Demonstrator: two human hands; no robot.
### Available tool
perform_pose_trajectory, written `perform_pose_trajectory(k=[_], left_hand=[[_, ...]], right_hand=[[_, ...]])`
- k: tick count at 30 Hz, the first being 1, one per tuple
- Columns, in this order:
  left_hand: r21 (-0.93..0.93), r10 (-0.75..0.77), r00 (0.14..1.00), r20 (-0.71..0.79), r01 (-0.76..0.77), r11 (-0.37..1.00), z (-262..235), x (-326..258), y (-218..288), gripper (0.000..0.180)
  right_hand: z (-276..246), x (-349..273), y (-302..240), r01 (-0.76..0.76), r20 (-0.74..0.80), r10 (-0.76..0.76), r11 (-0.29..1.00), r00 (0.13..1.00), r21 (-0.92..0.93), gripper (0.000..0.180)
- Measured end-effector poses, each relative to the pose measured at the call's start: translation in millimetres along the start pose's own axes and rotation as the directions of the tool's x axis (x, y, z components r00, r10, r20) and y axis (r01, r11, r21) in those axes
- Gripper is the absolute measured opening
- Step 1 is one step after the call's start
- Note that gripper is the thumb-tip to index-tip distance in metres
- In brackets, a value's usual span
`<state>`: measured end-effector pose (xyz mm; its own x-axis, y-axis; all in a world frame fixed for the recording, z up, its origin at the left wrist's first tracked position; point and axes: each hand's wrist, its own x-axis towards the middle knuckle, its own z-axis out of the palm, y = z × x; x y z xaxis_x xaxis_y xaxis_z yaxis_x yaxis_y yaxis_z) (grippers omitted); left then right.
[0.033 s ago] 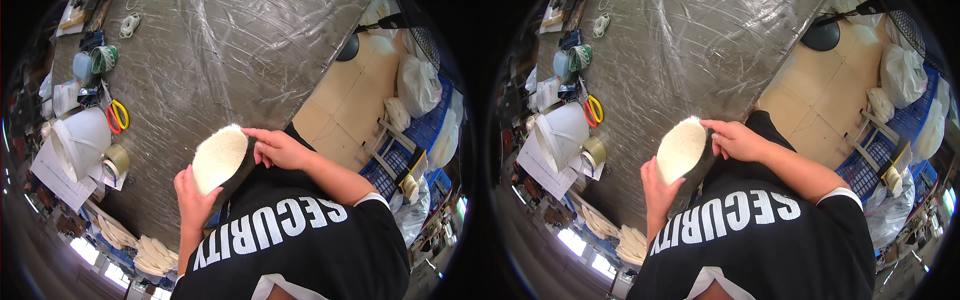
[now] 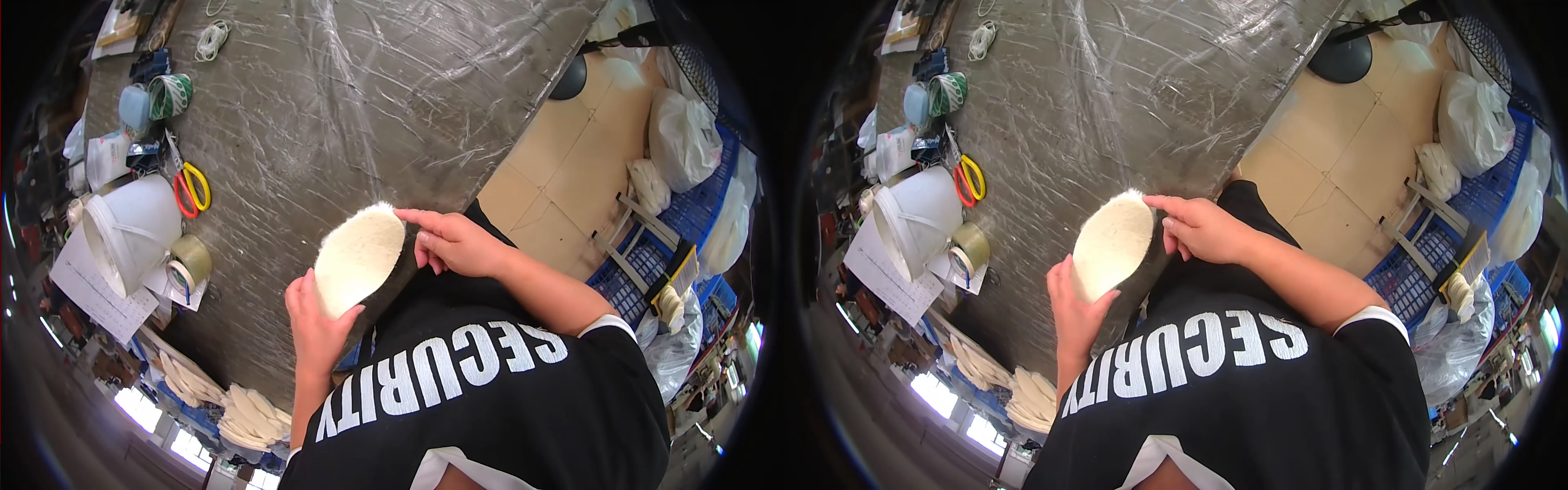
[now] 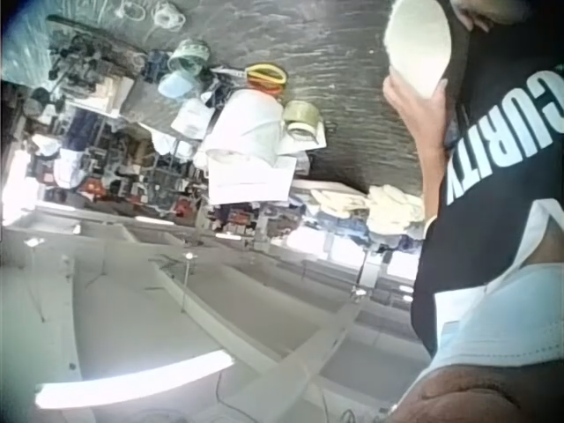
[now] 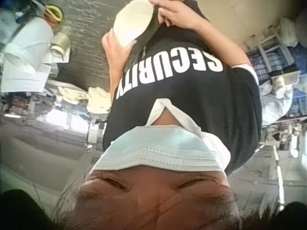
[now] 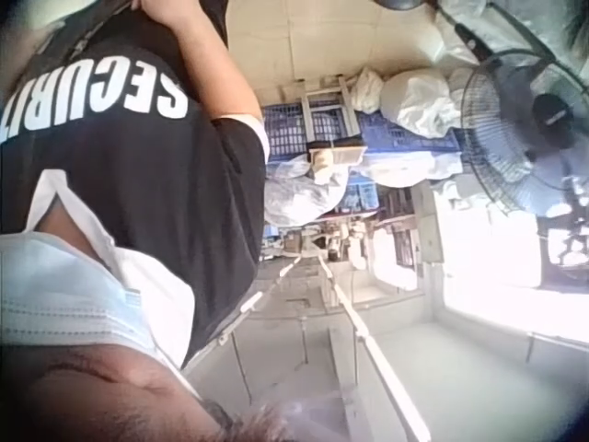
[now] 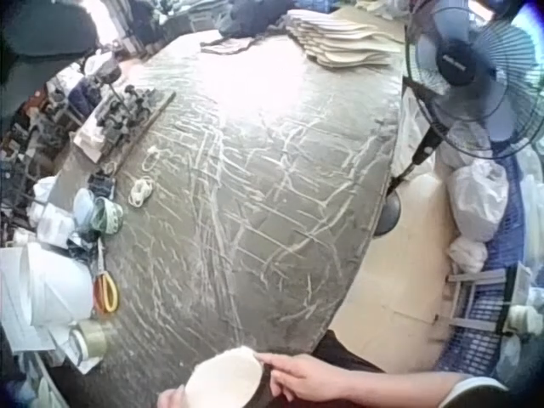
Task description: Attaching a white lining material to shoe insoles and inspecting the bond.
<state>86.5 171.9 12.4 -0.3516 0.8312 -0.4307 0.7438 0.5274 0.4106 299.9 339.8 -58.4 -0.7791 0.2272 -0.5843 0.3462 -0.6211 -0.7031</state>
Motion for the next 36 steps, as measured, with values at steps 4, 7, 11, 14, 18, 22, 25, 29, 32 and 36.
perform_pose_trajectory(k=[4, 7, 11, 14, 18, 22, 25, 29, 32, 36], left_hand=[[-0.046, -0.047, 0.999, -0.017, 0.046, 0.998, 4.5, -0.3, 3.6, 0.089], [-0.023, -0.012, 1.000, -0.019, 0.012, 1.000, 6.4, 0.5, 3.4, 0.091], [-0.008, -0.026, 0.999, -0.045, 0.026, 1.000, 11.7, -0.9, 0.3, 0.092], [0.010, -0.027, 0.998, -0.052, 0.027, 1.000, 16.1, -2.4, 1.2, 0.096], [0.035, 0.005, 0.996, -0.085, -0.002, 0.999, 19.7, -5.2, 0.9, 0.095], [0.005, -0.005, 0.994, -0.111, 0.006, 1.000, 24.1, -7.2, 2.5, 0.094], [-0.033, -0.018, 0.994, -0.108, 0.015, 0.999, 25.7, -7.2, 1.7, 0.093], [-0.066, -0.029, 0.991, -0.132, 0.021, 0.998, 23.7, -7.5, -2.5, 0.094], [-0.149, -0.045, 0.994, -0.100, 0.030, 0.988, 13.8, -8.5, -6.7, 0.091], [-0.244, -0.190, 0.974, -0.119, 0.157, 0.957, 12.5, -21.1, -27.5, 0.064]], right_hand=[[0.5, 0.3, 2.5, 0.037, -0.012, -0.037, 0.999, 0.999, -0.033, 0.048], [1.2, 1.0, 2.9, 0.042, -0.016, -0.043, 0.997, 0.999, -0.057, 0.048], [3.4, 0.7, -0.3, 0.039, -0.022, -0.041, 0.996, 0.999, -0.085, 0.051], [9.9, -3.9, 0.3, 0.105, -0.117, -0.132, 0.973, 0.984, -0.207, 0.060], [21.4, -0.7, -10.4, 0.289, -0.015, -0.577, 0.431, 0.817, -0.855, 0.086], [36.6, 19.4, -29.8, 0.384, 0.258, -0.463, 0.201, 0.848, -0.901, 0.092], [44.6, 35.3, -33.0, 0.408, 0.347, -0.337, 0.129, 0.875, -0.904, 0.093], [47.8, 43.6, -34.7, 0.386, 0.350, -0.295, 0.070, 0.889, -0.920, 0.090], [47.5, 45.4, -36.9, 0.401, 0.362, -0.314, 0.065, 0.877, -0.914, 0.092], [48.7, 46.8, -39.5, 0.402, 0.368, -0.326, 0.043, 0.871, -0.915, 0.096]])
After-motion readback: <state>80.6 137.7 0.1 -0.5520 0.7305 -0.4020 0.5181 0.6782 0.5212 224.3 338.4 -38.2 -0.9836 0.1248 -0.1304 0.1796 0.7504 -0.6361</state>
